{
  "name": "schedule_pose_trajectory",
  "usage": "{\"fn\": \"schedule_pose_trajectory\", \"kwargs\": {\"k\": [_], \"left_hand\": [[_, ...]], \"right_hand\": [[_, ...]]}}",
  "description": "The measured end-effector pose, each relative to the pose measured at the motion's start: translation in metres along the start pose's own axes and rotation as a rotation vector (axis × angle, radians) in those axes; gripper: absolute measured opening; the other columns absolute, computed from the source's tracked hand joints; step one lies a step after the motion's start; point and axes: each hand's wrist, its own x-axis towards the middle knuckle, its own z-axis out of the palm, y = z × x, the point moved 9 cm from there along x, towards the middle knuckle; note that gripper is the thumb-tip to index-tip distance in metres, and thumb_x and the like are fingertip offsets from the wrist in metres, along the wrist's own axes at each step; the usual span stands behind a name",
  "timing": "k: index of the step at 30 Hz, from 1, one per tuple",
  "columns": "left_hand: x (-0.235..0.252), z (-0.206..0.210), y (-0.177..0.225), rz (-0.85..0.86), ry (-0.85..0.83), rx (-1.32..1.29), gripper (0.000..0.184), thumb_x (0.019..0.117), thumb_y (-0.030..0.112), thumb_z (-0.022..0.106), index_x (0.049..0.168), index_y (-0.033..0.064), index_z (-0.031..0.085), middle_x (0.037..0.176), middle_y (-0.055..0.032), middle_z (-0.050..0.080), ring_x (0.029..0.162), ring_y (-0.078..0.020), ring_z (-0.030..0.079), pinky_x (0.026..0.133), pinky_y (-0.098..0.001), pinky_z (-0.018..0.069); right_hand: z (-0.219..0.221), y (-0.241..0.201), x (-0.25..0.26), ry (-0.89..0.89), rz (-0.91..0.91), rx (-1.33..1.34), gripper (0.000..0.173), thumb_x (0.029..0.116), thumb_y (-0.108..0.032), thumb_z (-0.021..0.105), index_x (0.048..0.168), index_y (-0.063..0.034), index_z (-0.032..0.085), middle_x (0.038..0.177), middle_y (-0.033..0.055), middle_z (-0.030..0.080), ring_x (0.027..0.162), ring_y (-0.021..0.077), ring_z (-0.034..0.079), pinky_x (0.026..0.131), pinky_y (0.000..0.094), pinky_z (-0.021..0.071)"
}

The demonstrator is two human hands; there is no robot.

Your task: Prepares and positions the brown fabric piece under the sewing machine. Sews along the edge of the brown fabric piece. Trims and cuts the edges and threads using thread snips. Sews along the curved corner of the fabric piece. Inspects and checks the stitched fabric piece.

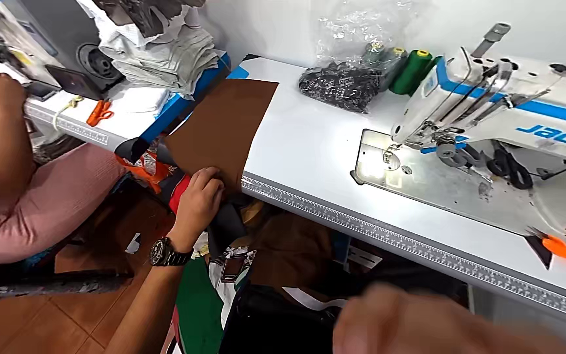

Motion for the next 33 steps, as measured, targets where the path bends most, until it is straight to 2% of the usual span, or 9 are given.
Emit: {"fn": "schedule_pose_trajectory", "kwargs": {"k": [1, 2, 4, 6, 8, 10, 15, 26, 33], "left_hand": [[0.001, -0.004, -0.003, 0.008, -0.007, -0.034, 0.007, 0.0938, 0.001, 0.065, 0.095, -0.0043, 0.070, 0.129, -0.0233, 0.065, 0.125, -0.0411, 0.060, 0.105, -0.0549, 0.0492], [0.002, -0.007, -0.005, 0.019, -0.007, -0.056, 0.007, 0.0937, 0.001, 0.066, 0.095, -0.0033, 0.071, 0.128, -0.0222, 0.066, 0.124, -0.0400, 0.061, 0.105, -0.0544, 0.0495], [0.003, -0.008, -0.006, 0.046, -0.011, -0.055, 0.010, 0.0922, 0.005, 0.071, 0.099, -0.0014, 0.072, 0.126, -0.0209, 0.066, 0.124, -0.0391, 0.062, 0.105, -0.0537, 0.0496], [0.003, -0.003, -0.003, 0.049, -0.050, -0.015, 0.030, 0.0858, 0.016, 0.081, 0.108, -0.0012, 0.070, 0.128, -0.0234, 0.063, 0.126, -0.0431, 0.058, 0.105, -0.0583, 0.0476], [0.002, 0.006, 0.001, 0.031, -0.048, 0.060, 0.050, 0.0778, 0.027, 0.089, 0.112, -0.0017, 0.067, 0.131, -0.0270, 0.060, 0.128, -0.0484, 0.054, 0.106, -0.0641, 0.0444], [-0.002, 0.015, 0.003, 0.023, -0.015, 0.136, 0.048, 0.0821, 0.028, 0.084, 0.112, -0.0042, 0.064, 0.133, -0.0294, 0.058, 0.129, -0.0507, 0.052, 0.107, -0.0652, 0.0419], [-0.004, 0.013, 0.002, 0.031, 0.049, 0.093, 0.019, 0.0903, 0.012, 0.062, 0.098, -0.0045, 0.067, 0.130, -0.0276, 0.060, 0.128, -0.0475, 0.055, 0.106, -0.0597, 0.0454], [0.026, -0.021, -0.017, 0.046, -0.166, -0.254, 0.023, 0.1006, 0.014, 0.057, 0.096, 0.0054, 0.078, 0.123, -0.0089, 0.070, 0.124, -0.0254, 0.061, 0.109, -0.0462, 0.0468], [0.039, -0.028, -0.009, 0.149, -0.164, -0.261, 0.008, 0.0908, 0.010, 0.072, 0.090, 0.0086, 0.080, 0.107, -0.0055, 0.073, 0.109, -0.0202, 0.067, 0.098, -0.0373, 0.0538]], "right_hand": [[-0.031, 0.027, -0.011, 0.088, 0.035, 0.248, 0.066, 0.1017, -0.067, 0.032, 0.140, -0.0228, 0.061, 0.127, 0.0064, 0.071, 0.117, 0.0227, 0.069, 0.095, 0.0389, 0.0577], [-0.060, 0.052, -0.022, 0.195, 0.067, 0.472, 0.068, 0.1008, -0.068, 0.029, 0.151, -0.0294, 0.053, 0.141, 0.0034, 0.064, 0.130, 0.0220, 0.061, 0.104, 0.0397, 0.0528], [-0.112, 0.092, -0.048, 0.497, 0.071, 0.753, 0.079, 0.0988, -0.072, 0.018, 0.155, -0.0248, 0.047, 0.152, 0.0034, 0.054, 0.141, 0.0222, 0.051, 0.114, 0.0405, 0.0448], [-0.142, 0.116, -0.070, 0.645, 0.086, 0.733, 0.079, 0.0986, -0.073, 0.019, 0.148, -0.0210, 0.053, 0.142, 0.0054, 0.062, 0.132, 0.0221, 0.059, 0.107, 0.0400, 0.0496], [-0.154, 0.136, -0.085, 0.656, 0.182, 0.475, 0.072, 0.1010, -0.069, 0.025, 0.130, -0.0206, 0.070, 0.108, 0.0042, 0.074, 0.101, 0.0180, 0.071, 0.088, 0.0355, 0.0580], [-0.154, 0.156, -0.096, 0.591, 0.317, 0.244, 0.071, 0.1032, -0.067, 0.024, 0.117, -0.0193, 0.075, 0.092, 0.0027, 0.074, 0.085, 0.0151, 0.070, 0.079, 0.0321, 0.0585], [-0.158, 0.184, -0.128, 0.589, 0.575, 0.067, 0.065, 0.1089, -0.050, 0.019, 0.115, -0.0114, 0.070, 0.095, 0.0049, 0.074, 0.085, 0.0144, 0.070, 0.076, 0.0287, 0.0587], [-0.164, 0.198, -0.131, 0.583, 0.716, -0.048, 0.044, 0.1082, -0.027, 0.031, 0.113, -0.0037, 0.068, 0.098, 0.0087, 0.074, 0.088, 0.0152, 0.070, 0.075, 0.0281, 0.0581], [-0.155, 0.200, -0.126, 0.522, 0.747, -0.068, 0.035, 0.1067, -0.019, 0.038, 0.114, -0.0031, 0.068, 0.100, 0.0083, 0.073, 0.088, 0.0146, 0.070, 0.076, 0.0280, 0.0583]]}}
